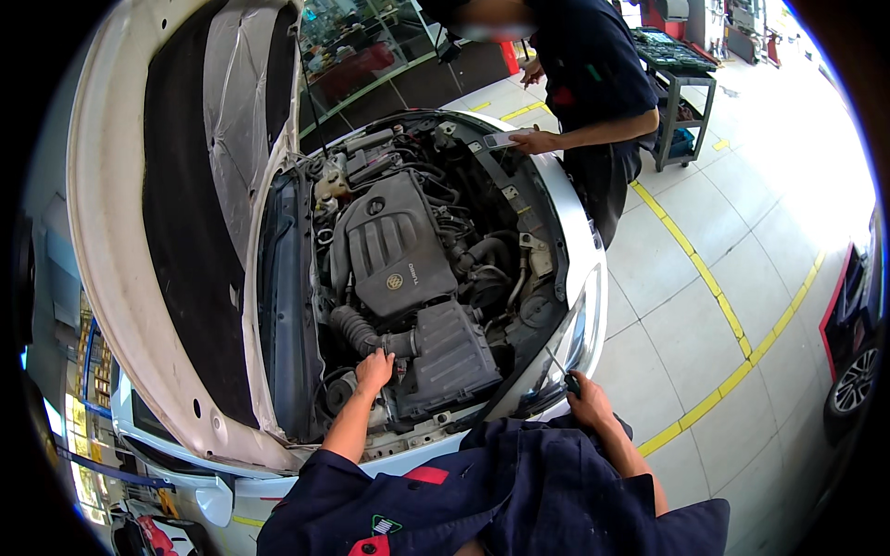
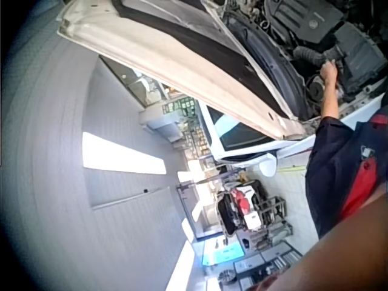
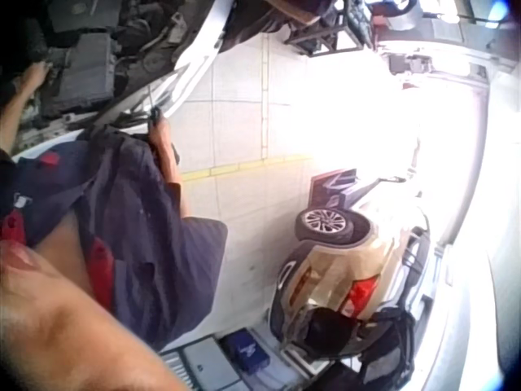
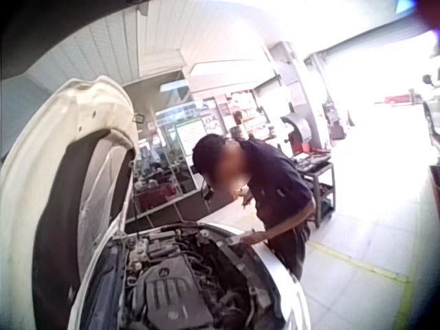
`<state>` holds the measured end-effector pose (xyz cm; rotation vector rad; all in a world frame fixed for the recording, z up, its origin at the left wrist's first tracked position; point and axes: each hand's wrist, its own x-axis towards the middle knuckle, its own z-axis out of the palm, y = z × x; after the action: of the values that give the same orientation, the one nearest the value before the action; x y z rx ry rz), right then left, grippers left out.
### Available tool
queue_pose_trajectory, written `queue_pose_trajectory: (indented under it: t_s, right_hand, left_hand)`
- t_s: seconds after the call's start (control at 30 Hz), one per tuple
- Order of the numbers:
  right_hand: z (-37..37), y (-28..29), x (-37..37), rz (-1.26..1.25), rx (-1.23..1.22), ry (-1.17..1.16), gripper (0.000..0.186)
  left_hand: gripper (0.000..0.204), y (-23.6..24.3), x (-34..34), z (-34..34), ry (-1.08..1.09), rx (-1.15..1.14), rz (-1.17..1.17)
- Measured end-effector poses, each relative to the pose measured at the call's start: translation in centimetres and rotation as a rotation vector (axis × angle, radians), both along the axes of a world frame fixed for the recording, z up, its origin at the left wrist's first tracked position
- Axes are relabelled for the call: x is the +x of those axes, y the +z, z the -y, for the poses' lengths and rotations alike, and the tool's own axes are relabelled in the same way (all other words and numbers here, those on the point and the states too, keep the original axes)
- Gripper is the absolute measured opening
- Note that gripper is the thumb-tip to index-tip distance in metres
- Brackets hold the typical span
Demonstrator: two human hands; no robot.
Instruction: The person uses a screwdriver to loosen and tighten a hose clamp on the engine air intake, then walks to a tool cart and sits on the floor to search through a tool tray.
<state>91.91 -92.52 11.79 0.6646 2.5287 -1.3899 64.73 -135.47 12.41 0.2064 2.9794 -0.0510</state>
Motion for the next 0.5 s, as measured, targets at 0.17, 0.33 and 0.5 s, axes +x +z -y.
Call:
queue_pose_trajectory:
  t_s: [0.17, 0.33, 0.5]
  right_hand:
    - [0.1, -2.1, -0.5, -0.051, -0.003, 0.043, 0.054]
    - [-0.2, -2.9, -1.5, 0.016, -0.051, 0.044, 0.055]
    - [0.0, -1.5, -1.8, 0.003, -0.020, 0.036, 0.055]
  left_hand:
    - [0.028, -2.4, -1.3, 1.9, -0.084, -0.035, 0.032]
    - [0.028, -4.6, -1.3, 3.7, -0.175, 0.003, -0.102]
    - [0.043, -3.4, -0.8, 3.7, -0.152, 0.112, -0.095]
